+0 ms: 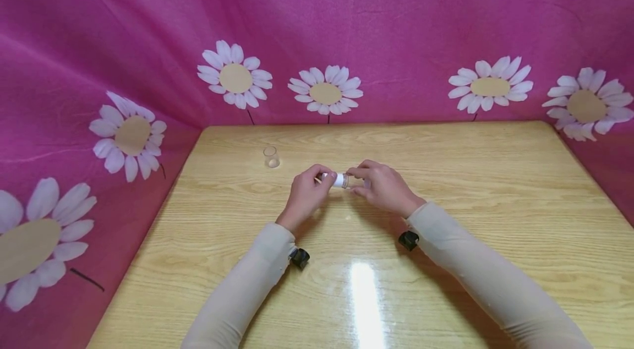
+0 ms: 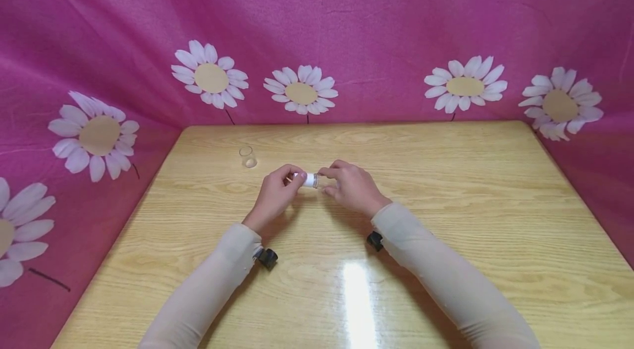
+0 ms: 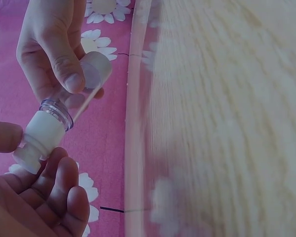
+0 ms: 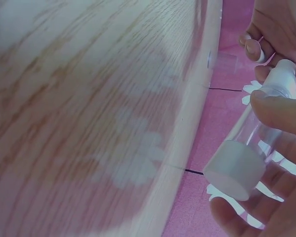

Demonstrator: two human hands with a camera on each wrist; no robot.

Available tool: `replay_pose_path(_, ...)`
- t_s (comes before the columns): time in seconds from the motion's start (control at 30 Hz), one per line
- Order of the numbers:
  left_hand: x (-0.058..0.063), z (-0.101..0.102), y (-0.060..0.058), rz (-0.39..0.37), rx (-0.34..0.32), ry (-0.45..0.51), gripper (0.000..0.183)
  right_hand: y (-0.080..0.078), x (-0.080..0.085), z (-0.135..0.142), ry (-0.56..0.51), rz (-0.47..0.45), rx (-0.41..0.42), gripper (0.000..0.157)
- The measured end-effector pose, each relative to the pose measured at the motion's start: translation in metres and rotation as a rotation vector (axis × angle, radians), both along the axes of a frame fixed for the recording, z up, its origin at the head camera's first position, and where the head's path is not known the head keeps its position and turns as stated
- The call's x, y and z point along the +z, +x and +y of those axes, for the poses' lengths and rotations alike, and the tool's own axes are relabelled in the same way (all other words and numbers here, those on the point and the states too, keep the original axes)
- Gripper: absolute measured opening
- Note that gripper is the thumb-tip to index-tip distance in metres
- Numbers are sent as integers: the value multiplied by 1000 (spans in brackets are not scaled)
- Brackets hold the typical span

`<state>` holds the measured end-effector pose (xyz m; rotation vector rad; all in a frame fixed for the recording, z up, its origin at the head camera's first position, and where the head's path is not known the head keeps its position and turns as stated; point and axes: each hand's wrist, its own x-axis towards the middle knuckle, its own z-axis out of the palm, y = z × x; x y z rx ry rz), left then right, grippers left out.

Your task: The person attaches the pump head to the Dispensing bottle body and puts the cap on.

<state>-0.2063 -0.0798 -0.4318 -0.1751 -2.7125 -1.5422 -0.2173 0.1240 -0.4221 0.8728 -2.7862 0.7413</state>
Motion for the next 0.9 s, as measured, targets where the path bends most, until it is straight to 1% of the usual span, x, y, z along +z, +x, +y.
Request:
replay_pose_path(0.17, 0, 0, 0, 5, -8, 10, 24, 0, 0, 0, -3, 4, -3, 37)
replay_pose_path(0.4, -1, -2, 0, 2, -22, -2, 23, 0, -2, 0, -13, -9, 10, 36)
replay_pose_path(0.5, -2, -3, 0, 29, -46, 13, 22, 0, -2, 0, -19, -8, 12, 37)
replay_pose_path(0.57, -2, -4, 1, 61, -74, 24, 22, -1, -2, 0, -21, -6, 16, 37)
replay_pose_path(0.7, -3, -6, 2, 118, -125, 26, 26, -2, -3, 0, -25, 1, 22, 37)
replay_pose_path(0.77, -2, -5, 2, 119, -136, 33, 31, -2, -3, 1, -24, 6, 23, 37)
replay_pose_path(0.83, -1, -5, 2, 99, -122, 42, 36, -2, -3, 0, -25, 6, 18, 36)
replay_pose_path(0.9, -1, -3, 2, 78, -84, 48, 40, -2, -3, 0, -26, 4, 15, 36)
